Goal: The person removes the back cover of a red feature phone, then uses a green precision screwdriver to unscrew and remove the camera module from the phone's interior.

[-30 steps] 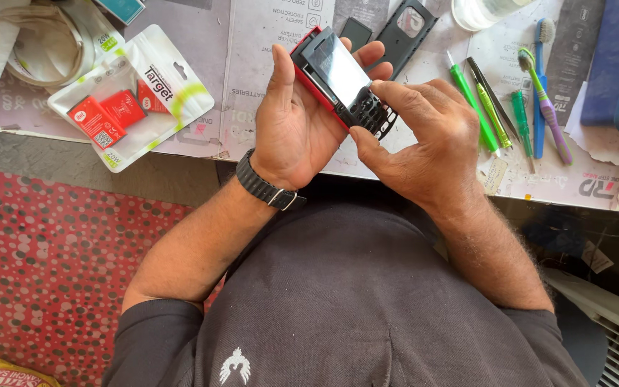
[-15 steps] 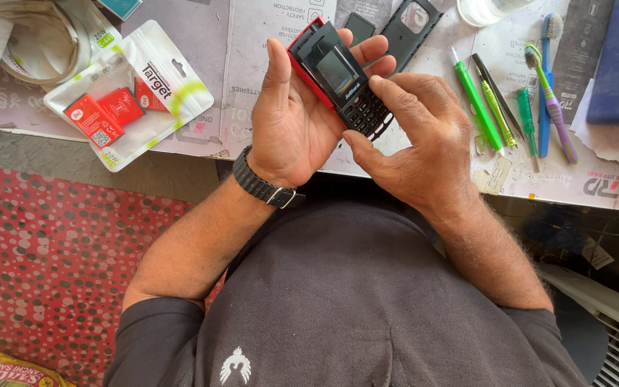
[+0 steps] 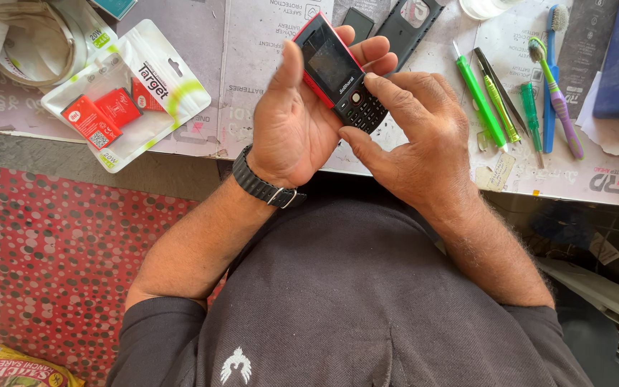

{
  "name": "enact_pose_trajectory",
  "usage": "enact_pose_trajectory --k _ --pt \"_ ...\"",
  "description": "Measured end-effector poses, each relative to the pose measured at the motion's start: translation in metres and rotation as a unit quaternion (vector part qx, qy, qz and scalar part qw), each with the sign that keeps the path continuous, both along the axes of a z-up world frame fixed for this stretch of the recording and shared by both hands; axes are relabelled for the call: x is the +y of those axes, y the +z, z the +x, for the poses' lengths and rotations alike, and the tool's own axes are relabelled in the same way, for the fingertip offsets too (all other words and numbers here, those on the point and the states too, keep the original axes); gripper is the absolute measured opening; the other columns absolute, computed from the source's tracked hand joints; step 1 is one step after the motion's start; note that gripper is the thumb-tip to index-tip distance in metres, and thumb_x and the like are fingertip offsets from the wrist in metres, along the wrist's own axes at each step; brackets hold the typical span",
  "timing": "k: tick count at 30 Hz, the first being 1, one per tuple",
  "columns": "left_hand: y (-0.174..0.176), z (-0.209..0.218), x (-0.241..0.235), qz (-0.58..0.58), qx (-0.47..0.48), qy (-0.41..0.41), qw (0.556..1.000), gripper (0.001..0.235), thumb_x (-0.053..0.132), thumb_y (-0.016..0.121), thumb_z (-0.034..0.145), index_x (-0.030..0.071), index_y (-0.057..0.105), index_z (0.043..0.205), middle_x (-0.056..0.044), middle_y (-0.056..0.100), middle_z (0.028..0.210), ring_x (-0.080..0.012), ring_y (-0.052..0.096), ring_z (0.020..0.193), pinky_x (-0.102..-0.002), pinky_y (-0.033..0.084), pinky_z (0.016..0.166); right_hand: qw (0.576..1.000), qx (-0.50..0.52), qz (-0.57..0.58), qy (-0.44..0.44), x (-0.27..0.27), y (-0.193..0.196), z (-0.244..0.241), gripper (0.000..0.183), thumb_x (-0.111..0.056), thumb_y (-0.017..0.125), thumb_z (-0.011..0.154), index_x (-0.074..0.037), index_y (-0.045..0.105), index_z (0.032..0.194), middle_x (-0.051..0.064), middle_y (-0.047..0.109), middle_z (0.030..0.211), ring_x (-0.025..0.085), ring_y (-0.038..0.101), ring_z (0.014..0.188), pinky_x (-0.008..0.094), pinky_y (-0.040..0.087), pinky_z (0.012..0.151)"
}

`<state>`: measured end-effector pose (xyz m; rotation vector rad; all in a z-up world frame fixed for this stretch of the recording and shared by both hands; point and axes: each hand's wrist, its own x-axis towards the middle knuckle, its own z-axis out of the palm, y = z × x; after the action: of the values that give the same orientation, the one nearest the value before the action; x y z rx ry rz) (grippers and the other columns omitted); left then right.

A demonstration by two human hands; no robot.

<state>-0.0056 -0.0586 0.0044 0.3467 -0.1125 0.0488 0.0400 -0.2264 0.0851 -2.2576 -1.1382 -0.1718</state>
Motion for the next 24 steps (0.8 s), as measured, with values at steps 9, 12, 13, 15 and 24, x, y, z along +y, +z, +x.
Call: enact_pose_trajectory --k 9,12,13,15,24 --pt "0.011 -0.001 0.002 -0.008 0.006 0.007 1.0 0.032 0.019 0.054 0.116 0.001 0.049 0.142 -0.025 0.055 0.146 -0.0374 0.05 0.145 -0.051 0.048 0.123 0.985 0.117 0.124 -0.012 -0.005 -0.015 -0.001 0.068 -0.021 0.097 0.086 0.002 0.058 0.136 0.015 0.064 0.12 0.019 0.069 0.098 0.03 0.059 0.083" --pt "0.017 -0.003 0.003 0.0 0.003 0.015 1.0 0.03 0.016 0.052 0.116 0.0 0.05 0.142 -0.025 0.056 0.146 -0.0377 0.049 0.145 -0.048 0.048 0.123 0.881 0.389 0.271 0.001 -0.009 -0.024 -0.002 0.058 -0.017 0.088 0.097 0.005 0.055 0.14 0.011 0.065 0.119 0.012 0.064 0.095 0.024 0.057 0.081" --pt "0.018 -0.004 0.002 0.005 0.005 0.017 1.0 0.03 0.015 0.052 0.116 0.0 0.05 0.142 -0.025 0.056 0.146 -0.0378 0.049 0.145 -0.047 0.048 0.122 0.856 0.437 0.275 -0.006 -0.009 -0.028 -0.002 0.052 -0.017 0.085 0.099 0.006 0.057 0.136 0.011 0.067 0.116 0.013 0.066 0.093 0.025 0.059 0.08" --pt "0.017 -0.005 -0.001 0.011 0.011 0.014 1.0 0.031 0.014 0.053 0.115 0.0 0.05 0.141 -0.025 0.057 0.145 -0.0371 0.049 0.143 -0.047 0.05 0.119 0.799 0.531 0.282 -0.022 -0.013 -0.036 -0.002 0.042 -0.017 0.077 0.101 0.009 0.06 0.129 0.013 0.07 0.11 0.015 0.07 0.09 0.028 0.062 0.079" --pt "0.019 -0.007 0.016 0.388 -0.031 0.124 0.913 0.025 0.002 0.081 0.102 0.001 0.065 0.121 -0.011 0.072 0.111 -0.0191 0.07 0.106 -0.034 0.059 0.1 0.874 0.405 0.267 0.035 -0.035 -0.031 0.006 0.023 -0.007 0.069 0.108 0.0 0.057 0.127 0.01 0.07 0.115 0.016 0.074 0.099 0.03 0.065 0.09"
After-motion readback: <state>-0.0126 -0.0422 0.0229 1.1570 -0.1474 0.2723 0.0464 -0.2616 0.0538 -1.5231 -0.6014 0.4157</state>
